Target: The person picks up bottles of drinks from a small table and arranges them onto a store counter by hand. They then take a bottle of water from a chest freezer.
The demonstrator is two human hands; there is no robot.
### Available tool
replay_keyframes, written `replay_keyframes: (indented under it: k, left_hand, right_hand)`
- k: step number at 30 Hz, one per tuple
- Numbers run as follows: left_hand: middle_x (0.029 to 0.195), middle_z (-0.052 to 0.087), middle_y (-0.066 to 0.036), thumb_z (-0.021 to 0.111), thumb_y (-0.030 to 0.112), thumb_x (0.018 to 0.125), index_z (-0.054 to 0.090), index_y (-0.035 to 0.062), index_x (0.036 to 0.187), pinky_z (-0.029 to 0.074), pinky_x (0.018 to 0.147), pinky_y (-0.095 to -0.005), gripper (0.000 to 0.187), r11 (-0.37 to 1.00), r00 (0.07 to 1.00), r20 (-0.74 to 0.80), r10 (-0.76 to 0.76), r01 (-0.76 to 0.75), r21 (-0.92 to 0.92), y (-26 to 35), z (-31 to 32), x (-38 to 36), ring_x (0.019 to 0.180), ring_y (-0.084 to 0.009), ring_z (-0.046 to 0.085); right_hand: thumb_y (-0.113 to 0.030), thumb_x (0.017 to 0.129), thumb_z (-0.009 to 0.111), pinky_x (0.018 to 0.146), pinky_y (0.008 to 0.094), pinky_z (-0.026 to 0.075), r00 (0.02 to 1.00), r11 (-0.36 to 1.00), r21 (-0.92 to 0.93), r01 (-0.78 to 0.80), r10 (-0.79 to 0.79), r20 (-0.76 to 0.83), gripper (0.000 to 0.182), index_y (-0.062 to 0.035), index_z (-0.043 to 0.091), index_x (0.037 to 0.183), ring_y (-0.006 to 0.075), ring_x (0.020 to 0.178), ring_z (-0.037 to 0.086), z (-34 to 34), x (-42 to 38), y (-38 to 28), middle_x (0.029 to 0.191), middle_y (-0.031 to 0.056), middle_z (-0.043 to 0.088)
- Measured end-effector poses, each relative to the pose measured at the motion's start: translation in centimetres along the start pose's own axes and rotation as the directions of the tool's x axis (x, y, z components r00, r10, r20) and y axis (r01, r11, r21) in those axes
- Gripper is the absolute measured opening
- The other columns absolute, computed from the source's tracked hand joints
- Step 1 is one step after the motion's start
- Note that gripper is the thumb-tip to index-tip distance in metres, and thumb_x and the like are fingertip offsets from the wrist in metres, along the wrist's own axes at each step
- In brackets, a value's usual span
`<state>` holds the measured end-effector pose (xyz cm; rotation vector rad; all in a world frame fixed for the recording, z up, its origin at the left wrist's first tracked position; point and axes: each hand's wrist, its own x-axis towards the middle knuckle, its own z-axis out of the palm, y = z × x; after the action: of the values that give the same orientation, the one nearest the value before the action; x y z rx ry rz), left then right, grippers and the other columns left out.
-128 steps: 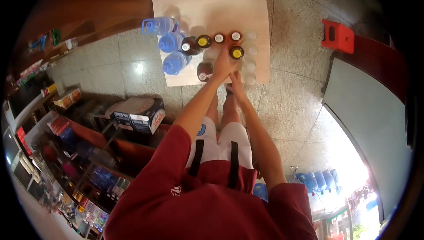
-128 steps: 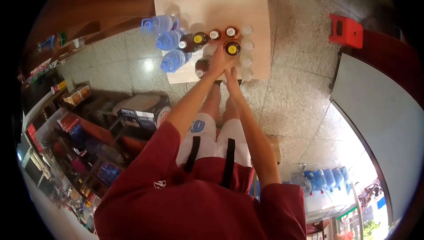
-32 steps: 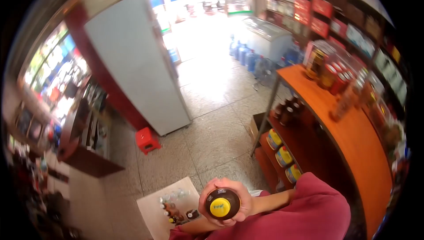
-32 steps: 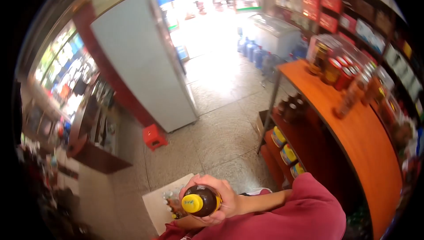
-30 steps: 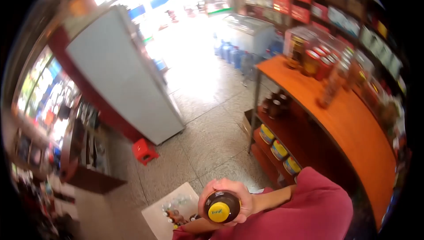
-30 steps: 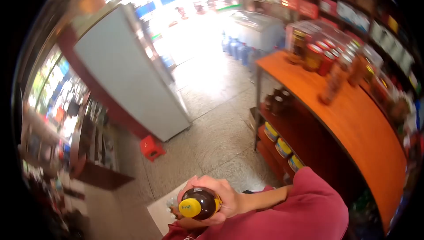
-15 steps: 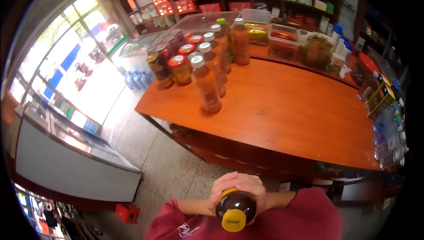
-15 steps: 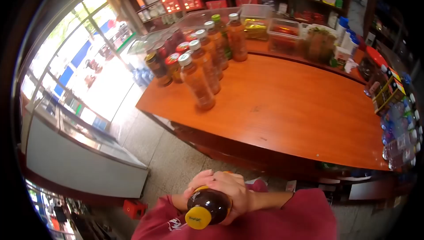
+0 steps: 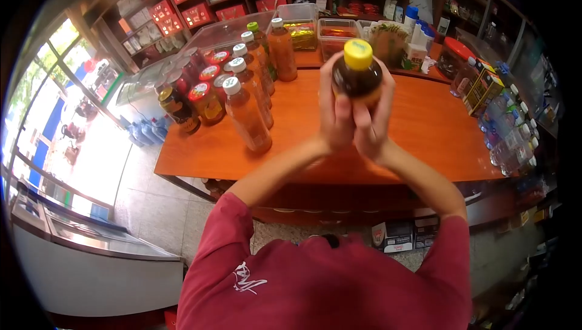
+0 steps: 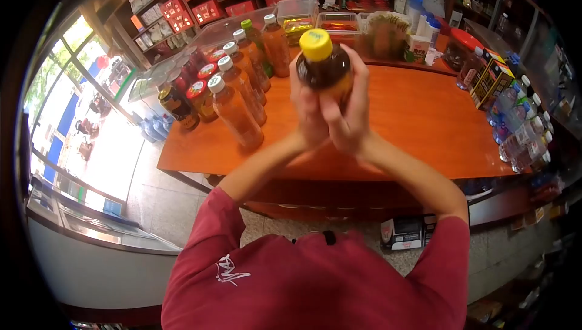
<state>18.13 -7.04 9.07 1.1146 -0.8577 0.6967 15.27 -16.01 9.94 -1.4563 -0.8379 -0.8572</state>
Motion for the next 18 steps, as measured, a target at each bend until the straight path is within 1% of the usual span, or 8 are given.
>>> replay_keyframes:
  k: [1, 3, 5, 6, 9, 10, 13, 18]
  left_hand:
    - [0.122, 0.055, -0.011, 0.04, 0.069, 0.098, 0.039, -0.0001, 0.138, 0.05, 0.093, -0.0353, 0.08, 1.0, 1.0, 0.01, -0.028, 0.028, -0.007, -2.0, -0.7, 0.2, 0.109, -0.0204, 0.058]
    - [0.119, 0.058, -0.013, 0.04, 0.069, 0.098, 0.045, -0.0003, 0.132, 0.049, 0.093, -0.0356, 0.078, 0.997, 0.997, -0.075, -0.003, 0.01, 0.082, -4.7, -1.5, 1.1, 0.104, -0.0218, 0.059]
    - [0.109, 0.068, -0.019, 0.043, 0.053, 0.103, 0.044, -0.0002, 0.136, 0.052, 0.088, -0.0391, 0.062, 0.975, 0.994, -0.107, 0.02, 0.005, 0.222, -6.4, -2.7, 1.3, 0.102, -0.027, 0.067]
    - [0.108, 0.068, -0.019, 0.044, 0.05, 0.104, 0.045, -0.0005, 0.134, 0.052, 0.087, -0.04, 0.059, 0.971, 0.991, -0.129, -0.019, 0.05, 0.236, -7.4, -3.2, 1.4, 0.103, -0.0294, 0.068]
    - [0.112, 0.066, -0.016, 0.04, 0.056, 0.104, 0.048, 0.0, 0.13, 0.049, 0.092, -0.0394, 0.062, 0.927, 0.974, -0.214, -0.074, 0.146, 0.346, -9.4, -4.7, 1.4, 0.105, -0.0259, 0.064]
    - [0.112, 0.067, -0.017, 0.041, 0.053, 0.104, 0.047, 0.0008, 0.131, 0.05, 0.091, -0.0404, 0.059, 0.919, 0.974, -0.224, -0.044, 0.127, 0.374, -10.2, -5.5, 1.5, 0.104, -0.0279, 0.066]
    - [0.113, 0.067, -0.017, 0.042, 0.05, 0.105, 0.046, 0.0019, 0.134, 0.049, 0.092, -0.0397, 0.057, 0.912, 0.954, -0.291, -0.076, 0.185, 0.367, -11.8, -7.2, 1.5, 0.105, -0.0288, 0.066]
    - [0.12, 0.065, -0.018, 0.042, 0.05, 0.105, 0.044, 0.0022, 0.137, 0.048, 0.095, -0.0392, 0.058, 0.879, 0.954, -0.287, -0.093, 0.214, 0.425, -12.7, -9.4, 1.2, 0.112, -0.0287, 0.064]
  right_hand:
    - [-0.026, 0.096, 0.058, 0.111, 0.0397, 0.034, 0.999, 0.999, -0.029, 0.047, -0.047, -0.011, 0.071, 0.0024, 0.022, 0.151, 0.0261, 0.129, 0.045, 0.1, 0.3, 2.4, 0.139, 0.0179, 0.042]
    - [-0.028, 0.097, 0.056, 0.111, 0.039, 0.035, 0.999, 1.0, 0.012, -0.007, 0.008, -0.053, 0.068, 0.002, 0.026, 0.15, 0.0256, 0.127, 0.047, 1.1, 0.8, 5.7, 0.139, 0.017, 0.044]
    - [-0.031, 0.098, 0.054, 0.11, 0.0382, 0.036, 0.996, 0.996, 0.047, -0.074, 0.076, -0.05, 0.065, 0.0016, 0.028, 0.148, 0.025, 0.125, 0.049, 1.7, 1.0, 9.1, 0.137, 0.0161, 0.047]
    - [-0.032, 0.099, 0.053, 0.109, 0.0378, 0.037, 0.993, 0.993, 0.067, -0.101, 0.104, -0.049, 0.064, 0.0014, 0.029, 0.147, 0.0247, 0.124, 0.05, 2.0, 1.1, 10.6, 0.136, 0.0157, 0.048]
    - [-0.037, 0.099, 0.05, 0.106, 0.0376, 0.04, 0.991, 0.976, 0.175, -0.128, 0.134, -0.024, 0.061, 0.0011, 0.033, 0.144, 0.0244, 0.121, 0.052, 3.6, 1.4, 14.1, 0.13, 0.0147, 0.053]
    - [-0.038, 0.099, 0.049, 0.102, 0.0377, 0.043, 0.992, 0.98, 0.163, -0.118, 0.123, -0.017, 0.061, 0.0006, 0.033, 0.144, 0.0243, 0.116, 0.055, 4.1, 1.6, 14.9, 0.128, 0.0151, 0.055]
    - [-0.038, 0.098, 0.05, 0.1, 0.0382, 0.045, 0.973, 0.89, 0.396, -0.228, 0.228, 0.048, 0.062, 0.001, 0.034, 0.143, 0.0243, 0.112, 0.057, 6.3, 1.5, 17.9, 0.124, 0.0158, 0.058]
    - [-0.04, 0.096, 0.052, 0.099, 0.0383, 0.046, 0.985, 0.935, 0.312, -0.17, 0.167, 0.037, 0.062, 0.0016, 0.038, 0.141, 0.0249, 0.11, 0.059, 7.9, 1.4, 22.5, 0.122, 0.0158, 0.059]
